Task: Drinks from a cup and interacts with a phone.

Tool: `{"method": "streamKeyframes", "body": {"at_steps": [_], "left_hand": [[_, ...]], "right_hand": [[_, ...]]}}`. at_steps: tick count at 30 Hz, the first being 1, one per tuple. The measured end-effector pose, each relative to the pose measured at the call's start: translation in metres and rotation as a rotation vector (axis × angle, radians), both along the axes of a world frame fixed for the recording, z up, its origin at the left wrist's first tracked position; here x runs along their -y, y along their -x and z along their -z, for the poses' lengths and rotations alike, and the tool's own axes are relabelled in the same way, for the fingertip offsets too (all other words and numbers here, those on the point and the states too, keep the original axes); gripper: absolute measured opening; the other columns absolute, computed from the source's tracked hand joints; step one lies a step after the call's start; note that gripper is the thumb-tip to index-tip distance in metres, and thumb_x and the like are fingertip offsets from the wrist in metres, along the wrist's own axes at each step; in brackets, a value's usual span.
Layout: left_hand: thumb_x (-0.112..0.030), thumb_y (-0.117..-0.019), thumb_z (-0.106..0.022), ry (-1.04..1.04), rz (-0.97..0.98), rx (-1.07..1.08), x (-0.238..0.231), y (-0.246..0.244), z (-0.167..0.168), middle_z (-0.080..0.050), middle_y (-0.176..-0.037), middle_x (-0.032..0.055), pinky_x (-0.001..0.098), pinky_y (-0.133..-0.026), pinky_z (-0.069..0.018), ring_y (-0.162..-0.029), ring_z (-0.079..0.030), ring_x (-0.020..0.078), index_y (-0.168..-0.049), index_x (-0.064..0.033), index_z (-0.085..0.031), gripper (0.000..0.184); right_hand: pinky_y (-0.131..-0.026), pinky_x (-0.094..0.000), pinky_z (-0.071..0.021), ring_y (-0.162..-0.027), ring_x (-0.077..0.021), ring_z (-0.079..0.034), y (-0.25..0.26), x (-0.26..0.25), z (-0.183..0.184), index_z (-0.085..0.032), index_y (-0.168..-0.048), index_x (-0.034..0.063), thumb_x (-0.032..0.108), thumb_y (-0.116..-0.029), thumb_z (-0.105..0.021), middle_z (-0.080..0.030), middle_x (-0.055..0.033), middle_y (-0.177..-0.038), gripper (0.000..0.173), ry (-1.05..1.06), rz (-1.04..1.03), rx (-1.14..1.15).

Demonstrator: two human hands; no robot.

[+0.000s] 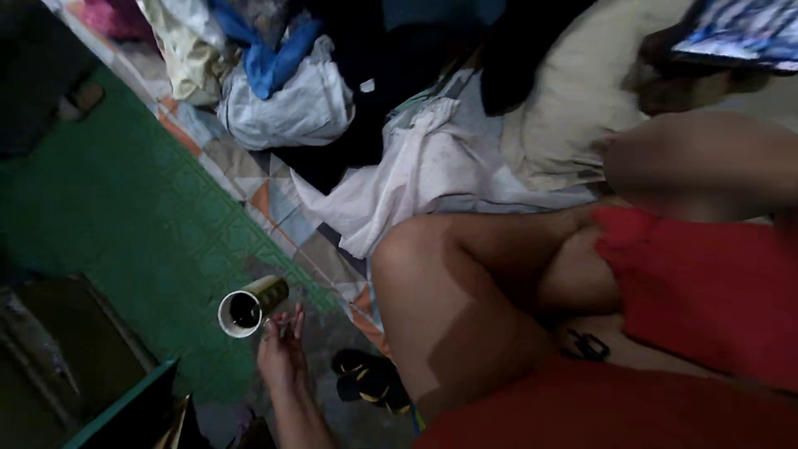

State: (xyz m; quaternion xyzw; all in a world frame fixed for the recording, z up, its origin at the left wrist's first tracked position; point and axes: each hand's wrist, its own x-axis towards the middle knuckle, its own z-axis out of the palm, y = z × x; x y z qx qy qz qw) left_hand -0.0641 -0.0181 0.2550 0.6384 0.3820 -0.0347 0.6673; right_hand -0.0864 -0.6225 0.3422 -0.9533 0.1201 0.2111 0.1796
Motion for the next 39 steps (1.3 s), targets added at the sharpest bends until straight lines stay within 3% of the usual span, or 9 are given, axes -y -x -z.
{"method": "streamKeyframes", "body": {"at_steps": [5,9,14,17,24,31,39], "left_hand": [[-0.021,-0.1129,-0.029,-0.009,0.177,0.089,0.032,-0.001,-0.068,-0.070,-0.091,0.0006,0.0375,-0.082,-0.0650,-0.087,-0.075,0.0189,-0.103,-0.0059,-0.057,0.034],[-0.019,-0.1124,-0.027,-0.006,0.301,0.142,0.068,-0.004,-0.111,-0.070,-0.089,-0.0020,0.0382,-0.084,-0.0649,-0.088,-0.075,0.0181,-0.100,-0.0092,-0.058,0.035],[-0.019,-0.1121,-0.026,0.019,0.477,0.201,0.117,-0.013,-0.145,-0.072,-0.090,-0.0012,0.0386,-0.085,-0.0646,-0.089,-0.075,0.0197,-0.096,-0.0117,-0.061,0.039],[-0.019,-0.1120,-0.027,0.033,0.560,0.228,0.150,-0.018,-0.159,-0.072,-0.092,0.0009,0.0404,-0.086,-0.0646,-0.090,-0.075,0.0212,-0.098,-0.0097,-0.060,0.037],[-0.015,-0.1116,-0.028,0.036,0.735,0.232,0.225,-0.029,-0.172,-0.071,-0.092,0.0032,0.0399,-0.081,-0.0658,-0.086,-0.076,0.0215,-0.098,-0.0059,-0.060,0.036],[-0.013,-0.1115,-0.026,0.083,0.893,0.188,0.295,-0.030,-0.164,-0.070,-0.097,0.0071,0.0409,-0.084,-0.0649,-0.090,-0.075,0.0239,-0.101,-0.0022,-0.057,0.034],[-0.010,-0.1112,-0.027,0.189,0.950,0.124,0.334,-0.017,-0.149,-0.071,-0.096,0.0105,0.0440,-0.085,-0.0647,-0.091,-0.076,0.0277,-0.102,-0.0001,-0.058,0.033]], "right_hand": [[-0.093,-0.0724,-0.0457,-0.114,-0.0513,-0.061,0.014,0.008,-0.014,-0.071,-0.123,-0.0001,0.020,-0.1049,-0.057,-0.063,-0.0286,-0.126,0.030,0.113,0.156,0.212],[-0.094,-0.0688,-0.0481,-0.120,-0.0467,-0.060,0.031,0.014,-0.024,-0.072,-0.122,0.0011,0.020,-0.1045,-0.055,-0.057,-0.0238,-0.140,0.031,0.148,0.258,0.367],[-0.096,-0.0653,-0.0488,-0.119,-0.0440,-0.061,0.047,0.026,-0.025,-0.074,-0.120,0.0033,0.022,-0.1043,-0.054,-0.055,-0.0208,-0.145,0.031,0.112,0.347,0.435],[-0.100,-0.0630,-0.0479,-0.126,-0.0418,-0.059,0.050,0.032,-0.021,-0.075,-0.118,0.0039,0.019,-0.1032,-0.055,-0.048,-0.0177,-0.154,0.030,0.067,0.332,0.435],[-0.101,-0.0602,-0.0492,-0.126,-0.0383,-0.060,0.051,0.040,-0.017,-0.075,-0.119,0.0052,0.021,-0.1033,-0.055,-0.044,-0.0133,-0.159,0.030,-0.018,0.346,0.436],[-0.102,-0.0580,-0.0476,-0.129,-0.0381,-0.057,0.044,0.047,-0.013,-0.076,-0.118,0.0067,0.016,-0.1027,-0.053,-0.040,-0.0123,-0.161,0.030,-0.069,0.314,0.412],[-0.103,-0.0577,-0.0475,-0.129,-0.0365,-0.057,0.044,0.051,-0.008,-0.077,-0.117,0.0100,0.019,-0.1023,-0.053,-0.044,-0.0100,-0.159,0.029,-0.067,0.304,0.491]]}}
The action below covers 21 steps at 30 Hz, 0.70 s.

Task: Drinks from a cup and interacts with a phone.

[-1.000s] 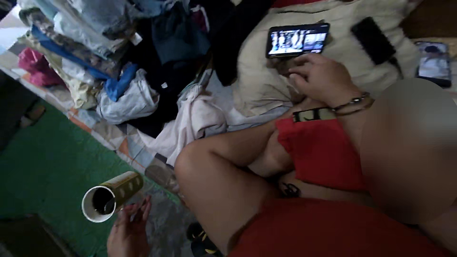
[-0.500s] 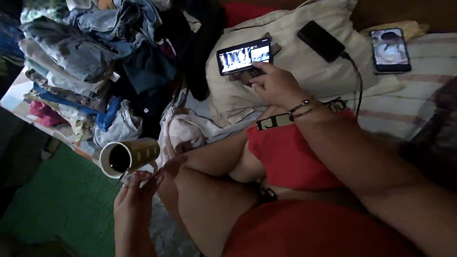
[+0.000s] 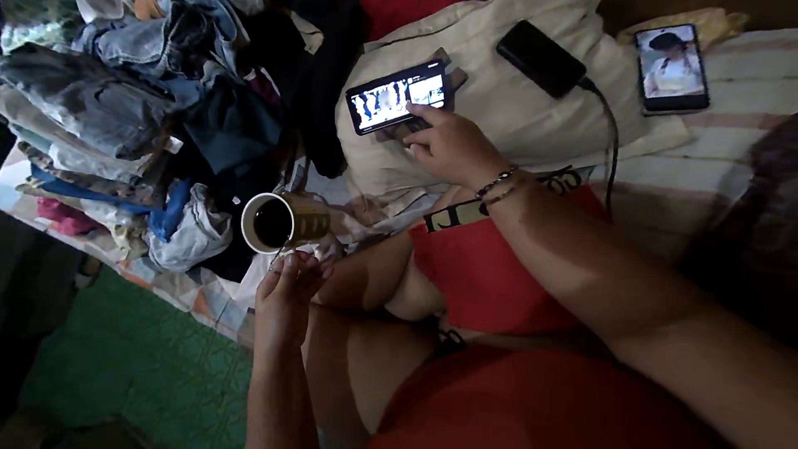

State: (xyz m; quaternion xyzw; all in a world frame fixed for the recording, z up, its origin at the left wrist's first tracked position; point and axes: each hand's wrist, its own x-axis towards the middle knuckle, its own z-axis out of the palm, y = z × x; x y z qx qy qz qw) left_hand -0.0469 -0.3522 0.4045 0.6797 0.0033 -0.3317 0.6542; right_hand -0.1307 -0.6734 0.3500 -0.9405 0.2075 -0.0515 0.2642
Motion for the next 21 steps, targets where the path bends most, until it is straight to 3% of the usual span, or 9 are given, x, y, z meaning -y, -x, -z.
{"method": "streamKeyframes", "body": {"at_steps": [4,8,11,14,17,19,21], "left_hand": [[-0.010,-0.1111,-0.029,-0.062,0.031,0.001,0.005,0.009,-0.001,-0.071,-0.097,0.0106,0.0420,-0.084,-0.0647,-0.090,-0.075,0.0259,-0.103,0.0004,-0.058,0.032],[-0.011,-0.1115,-0.031,-0.075,0.082,-0.022,0.012,0.011,0.009,-0.070,-0.098,0.0110,0.0405,-0.085,-0.0642,-0.090,-0.075,0.0240,-0.107,0.0024,-0.057,0.029],[-0.012,-0.1118,-0.033,-0.079,0.134,-0.025,0.019,0.006,0.028,-0.071,-0.096,0.0114,0.0386,-0.086,-0.0635,-0.090,-0.074,0.0217,-0.110,0.0049,-0.057,0.029],[-0.015,-0.1122,-0.037,-0.118,0.125,-0.038,0.030,0.001,0.046,-0.071,-0.095,0.0124,0.0382,-0.083,-0.0639,-0.087,-0.074,0.0213,-0.115,0.0058,-0.058,0.030],[-0.018,-0.1122,-0.038,-0.135,0.131,-0.039,0.043,-0.002,0.062,-0.069,-0.096,0.0112,0.0384,-0.082,-0.0632,-0.087,-0.073,0.0203,-0.117,0.0045,-0.058,0.031],[-0.018,-0.1118,-0.040,-0.146,0.160,-0.028,0.048,-0.004,0.073,-0.070,-0.099,0.0109,0.0377,-0.082,-0.0632,-0.087,-0.073,0.0191,-0.119,0.0041,-0.058,0.030],[-0.018,-0.1114,-0.041,-0.169,0.196,-0.013,0.050,-0.004,0.082,-0.070,-0.100,0.0105,0.0363,-0.082,-0.0632,-0.087,-0.073,0.0176,-0.119,0.0042,-0.060,0.030]], "right_hand": [[-0.102,-0.0525,-0.0505,-0.126,-0.0347,-0.060,0.004,-0.005,-0.004,-0.075,-0.120,0.0086,0.017,-0.1013,-0.055,-0.053,-0.0146,-0.150,0.029,-0.005,0.006,0.176],[-0.091,-0.0444,-0.0570,-0.107,-0.0275,-0.066,0.005,-0.037,-0.026,-0.070,-0.129,0.0079,0.017,-0.1007,-0.060,-0.062,-0.0158,-0.129,0.031,-0.207,-0.105,0.295],[-0.073,-0.0409,-0.0577,-0.085,-0.0214,-0.065,-0.002,-0.072,-0.052,-0.056,-0.148,0.0197,0.028,-0.0995,-0.065,-0.062,-0.0119,-0.119,0.050,-0.293,-0.333,0.156],[-0.078,-0.0441,-0.0573,-0.093,-0.0255,-0.065,-0.022,-0.094,-0.066,-0.046,-0.155,0.0247,0.035,-0.0975,-0.069,-0.055,-0.0144,-0.129,0.063,-0.289,-0.426,-0.053],[-0.084,-0.0455,-0.0561,-0.101,-0.0276,-0.064,-0.041,-0.100,-0.058,-0.057,-0.146,0.0180,0.024,-0.0965,-0.069,-0.057,-0.0144,-0.127,0.052,-0.269,-0.388,-0.082],[-0.084,-0.0441,-0.0553,-0.100,-0.0262,-0.064,-0.045,-0.099,-0.043,-0.069,-0.132,0.0131,0.020,-0.0981,-0.066,-0.061,-0.0136,-0.117,0.035,-0.262,-0.405,-0.006],[-0.080,-0.0413,-0.0556,-0.092,-0.0225,-0.064,-0.044,-0.097,-0.027,-0.076,-0.120,0.0140,0.021,-0.0998,-0.063,-0.064,-0.0115,-0.111,0.025,-0.272,-0.450,0.072]]}}
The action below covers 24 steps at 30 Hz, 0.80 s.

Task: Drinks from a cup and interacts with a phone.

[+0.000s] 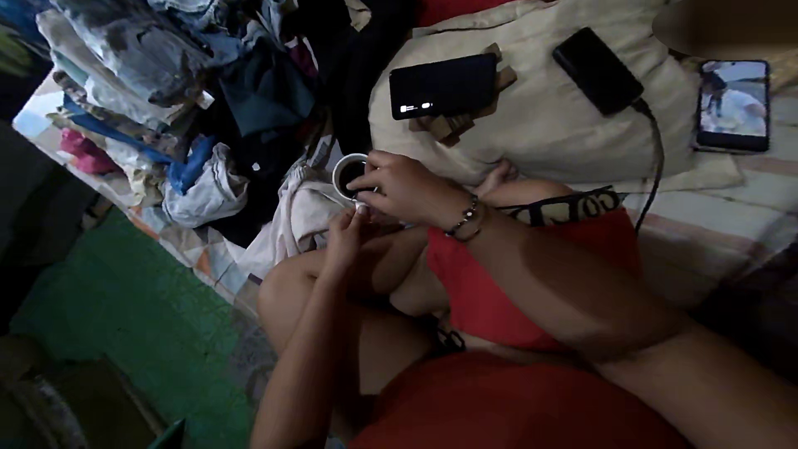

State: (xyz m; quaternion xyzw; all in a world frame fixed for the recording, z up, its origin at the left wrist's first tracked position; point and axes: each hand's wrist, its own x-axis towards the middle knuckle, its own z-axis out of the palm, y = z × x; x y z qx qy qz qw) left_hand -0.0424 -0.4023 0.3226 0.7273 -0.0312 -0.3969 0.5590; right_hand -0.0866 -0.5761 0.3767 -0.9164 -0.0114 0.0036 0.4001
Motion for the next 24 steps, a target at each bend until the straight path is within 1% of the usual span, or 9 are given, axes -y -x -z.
{"method": "streamKeyframes", "body": {"at_steps": [2,6,8,11,13,15,19,22,24], "left_hand": [[-0.019,-0.1112,-0.043,-0.007,0.045,0.010,0.000,-0.002,0.010,-0.070,-0.101,0.0115,0.0361,-0.084,-0.0632,-0.089,-0.073,0.0176,-0.120,0.0039,-0.061,0.031],[-0.022,-0.1116,-0.041,0.028,0.108,0.000,0.002,-0.006,0.021,-0.070,-0.100,0.0119,0.0381,-0.086,-0.0625,-0.090,-0.073,0.0190,-0.118,0.0032,-0.061,0.032],[-0.022,-0.1117,-0.041,0.040,0.119,-0.017,0.005,-0.008,0.021,-0.070,-0.100,0.0113,0.0373,-0.085,-0.0624,-0.089,-0.073,0.0185,-0.117,0.0034,-0.061,0.032],[-0.022,-0.1118,-0.040,0.050,0.105,-0.052,0.005,-0.010,0.023,-0.070,-0.098,0.0096,0.0363,-0.083,-0.0624,-0.087,-0.073,0.0177,-0.117,0.0019,-0.060,0.031],[-0.023,-0.1120,-0.040,0.060,0.090,-0.080,0.005,-0.013,0.026,-0.069,-0.099,0.0104,0.0373,-0.084,-0.0627,-0.089,-0.073,0.0192,-0.118,0.0014,-0.059,0.031],[-0.022,-0.1122,-0.039,0.064,0.066,-0.114,0.006,-0.016,0.026,-0.069,-0.098,0.0101,0.0370,-0.083,-0.0635,-0.087,-0.073,0.0193,-0.118,0.0014,-0.058,0.031],[-0.024,-0.1123,-0.039,0.046,0.037,-0.132,0.007,-0.017,0.023,-0.069,-0.098,0.0097,0.0367,-0.080,-0.0631,-0.085,-0.073,0.0186,-0.120,0.0009,-0.057,0.032],[-0.023,-0.1120,-0.040,0.049,0.023,-0.140,0.008,-0.018,0.027,-0.067,-0.100,0.0106,0.0369,-0.081,-0.0634,-0.086,-0.073,0.0190,-0.121,0.0021,-0.057,0.031],[-0.022,-0.1119,-0.040,0.043,0.017,-0.155,0.008,-0.018,0.028,-0.067,-0.098,0.0098,0.0354,-0.080,-0.0634,-0.083,-0.073,0.0178,-0.119,0.0020,-0.056,0.030]], "right_hand": [[-0.080,-0.0390,-0.0571,-0.088,-0.0187,-0.065,0.001,0.004,0.012,-0.078,-0.117,0.0162,0.021,-0.1001,-0.063,-0.064,-0.0095,-0.114,0.023,-0.028,-0.061,0.006],[-0.092,-0.0349,-0.0564,-0.102,-0.0182,-0.070,0.004,0.013,0.024,-0.079,-0.109,0.0088,0.014,-0.0987,-0.063,-0.071,-0.0101,-0.121,0.020,-0.103,-0.056,0.061],[-0.087,-0.0290,-0.0583,-0.093,-0.0125,-0.072,0.002,0.020,0.020,-0.078,-0.109,0.0067,0.013,-0.0999,-0.061,-0.075,-0.0072,-0.112,0.020,-0.173,0.010,0.030],[-0.078,-0.0285,-0.0605,-0.080,-0.0086,-0.073,-0.002,0.027,0.016,-0.076,-0.113,0.0085,0.017,-0.1025,-0.061,-0.077,-0.0045,-0.097,0.021,-0.266,0.136,-0.104],[-0.088,-0.0296,-0.0594,-0.091,-0.0093,-0.073,-0.006,0.031,0.019,-0.073,-0.124,0.0089,0.016,-0.1017,-0.062,-0.076,-0.0055,-0.107,0.025,-0.288,0.164,-0.109],[-0.091,-0.0294,-0.0579,-0.097,-0.0116,-0.072,-0.009,0.032,0.026,-0.068,-0.133,0.0079,0.014,-0.0989,-0.066,-0.075,-0.0084,-0.112,0.034,-0.271,0.152,-0.054],[-0.088,-0.0324,-0.0567,-0.096,-0.0185,-0.068,-0.013,0.026,0.031,-0.070,-0.128,0.0049,0.019,-0.0953,-0.072,-0.069,-0.0126,-0.108,0.036,-0.139,0.153,0.025],[-0.084,-0.0308,-0.0550,-0.091,-0.0190,-0.064,-0.017,0.021,0.037,-0.071,-0.127,0.0058,0.014,-0.0982,-0.066,-0.066,-0.0129,-0.105,0.031,-0.083,0.216,0.060],[-0.086,-0.0318,-0.0544,-0.094,-0.0211,-0.063,-0.020,0.016,0.036,-0.069,-0.131,0.0047,0.008,-0.1000,-0.060,-0.062,-0.0150,-0.109,0.032,-0.054,0.247,0.019]]}}
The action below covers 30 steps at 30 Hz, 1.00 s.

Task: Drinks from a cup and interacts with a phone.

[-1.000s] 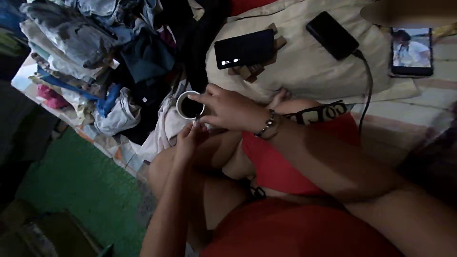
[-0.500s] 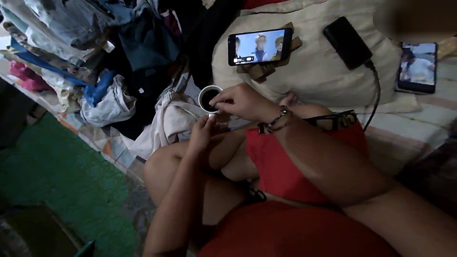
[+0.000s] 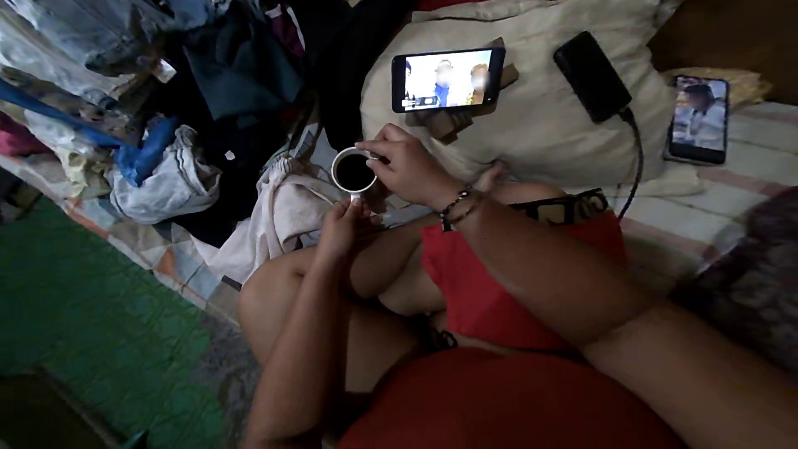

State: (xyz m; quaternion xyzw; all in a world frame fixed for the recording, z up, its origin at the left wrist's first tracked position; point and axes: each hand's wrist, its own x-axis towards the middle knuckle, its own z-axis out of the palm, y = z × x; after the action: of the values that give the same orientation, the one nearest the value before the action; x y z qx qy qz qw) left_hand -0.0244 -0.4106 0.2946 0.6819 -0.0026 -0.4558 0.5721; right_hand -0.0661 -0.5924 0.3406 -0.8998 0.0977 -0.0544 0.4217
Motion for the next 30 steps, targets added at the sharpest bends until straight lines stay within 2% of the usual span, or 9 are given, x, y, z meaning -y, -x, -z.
{"method": "streamKeyframes", "body": {"at_steps": [5,7,9,12,15,20,26,30], "left_hand": [[-0.023,-0.1121,-0.040,-0.019,0.024,-0.008,0.001,-0.003,0.003,-0.066,-0.097,0.0097,0.0362,-0.080,-0.0634,-0.083,-0.072,0.0183,-0.117,0.0017,-0.056,0.030],[-0.022,-0.1122,-0.039,-0.023,0.019,-0.022,0.001,-0.004,0.005,-0.065,-0.098,0.0100,0.0367,-0.080,-0.0631,-0.082,-0.072,0.0183,-0.118,0.0017,-0.056,0.030],[-0.023,-0.1122,-0.039,-0.032,0.011,-0.035,0.002,-0.006,0.007,-0.065,-0.097,0.0096,0.0368,-0.078,-0.0634,-0.081,-0.072,0.0182,-0.119,0.0012,-0.056,0.030],[-0.023,-0.1123,-0.039,-0.036,-0.004,-0.045,0.001,-0.006,0.008,-0.065,-0.097,0.0099,0.0370,-0.078,-0.0634,-0.082,-0.072,0.0188,-0.119,0.0013,-0.056,0.030],[-0.022,-0.1124,-0.038,-0.038,-0.011,-0.047,0.003,-0.006,0.006,-0.065,-0.099,0.0103,0.0377,-0.081,-0.0633,-0.085,-0.072,0.0195,-0.120,0.0013,-0.055,0.029],[-0.024,-0.1122,-0.040,-0.043,-0.008,-0.069,0.001,-0.007,0.009,-0.065,-0.101,0.0099,0.0373,-0.081,-0.0629,-0.085,-0.072,0.0192,-0.123,-0.0010,-0.054,0.030],[-0.023,-0.1127,-0.037,-0.023,-0.015,-0.081,0.001,-0.009,0.010,-0.065,-0.104,0.0108,0.0403,-0.085,-0.0618,-0.091,-0.071,0.0208,-0.124,0.0015,-0.054,0.032],[-0.022,-0.1127,-0.037,-0.020,-0.027,-0.091,0.002,-0.012,0.012,-0.065,-0.102,0.0112,0.0394,-0.084,-0.0619,-0.089,-0.071,0.0212,-0.120,0.0031,-0.055,0.031]], "right_hand": [[-0.096,-0.0400,-0.0512,-0.107,-0.0306,-0.061,-0.004,-0.011,0.007,-0.065,-0.139,0.0094,-0.004,-0.0972,-0.051,-0.064,-0.0171,-0.112,0.045,0.049,-0.007,0.031],[-0.101,-0.0410,-0.0492,-0.112,-0.0305,-0.062,-0.004,-0.013,0.002,-0.060,-0.145,0.0123,-0.003,-0.0992,-0.051,-0.069,-0.0146,-0.114,0.049,0.013,-0.040,-0.013],[-0.103,-0.0412,-0.0487,-0.114,-0.0291,-0.064,-0.004,-0.012,0.000,-0.057,-0.147,0.0107,-0.001,-0.1016,-0.052,-0.072,-0.0123,-0.117,0.047,-0.019,-0.073,-0.050],[-0.100,-0.0423,-0.0505,-0.105,-0.0296,-0.068,-0.003,-0.009,0.006,-0.068,-0.132,0.0050,-0.002,-0.0995,-0.054,-0.075,-0.0120,-0.109,0.036,0.043,-0.116,0.044],[-0.091,-0.0430,-0.0514,-0.095,-0.0315,-0.067,-0.001,-0.009,0.010,-0.076,-0.119,0.0068,-0.006,-0.0953,-0.054,-0.075,-0.0125,-0.098,0.034,0.161,-0.124,0.141],[-0.090,-0.0440,-0.0521,-0.098,-0.0331,-0.067,-0.002,-0.011,0.016,-0.078,-0.115,0.0083,-0.010,-0.0911,-0.055,-0.076,-0.0124,-0.098,0.038,0.210,-0.086,0.177],[-0.102,-0.0430,-0.0502,-0.110,-0.0271,-0.070,-0.003,-0.007,0.007,-0.075,-0.122,0.0084,0.002,-0.1005,-0.055,-0.075,-0.0126,-0.115,0.030,0.019,-0.049,0.006],[-0.101,-0.0423,-0.0513,-0.109,-0.0288,-0.069,-0.002,-0.002,0.004,-0.073,-0.123,0.0024,0.000,-0.0992,-0.054,-0.073,-0.0166,-0.115,0.030,0.079,-0.070,-0.081]]}}
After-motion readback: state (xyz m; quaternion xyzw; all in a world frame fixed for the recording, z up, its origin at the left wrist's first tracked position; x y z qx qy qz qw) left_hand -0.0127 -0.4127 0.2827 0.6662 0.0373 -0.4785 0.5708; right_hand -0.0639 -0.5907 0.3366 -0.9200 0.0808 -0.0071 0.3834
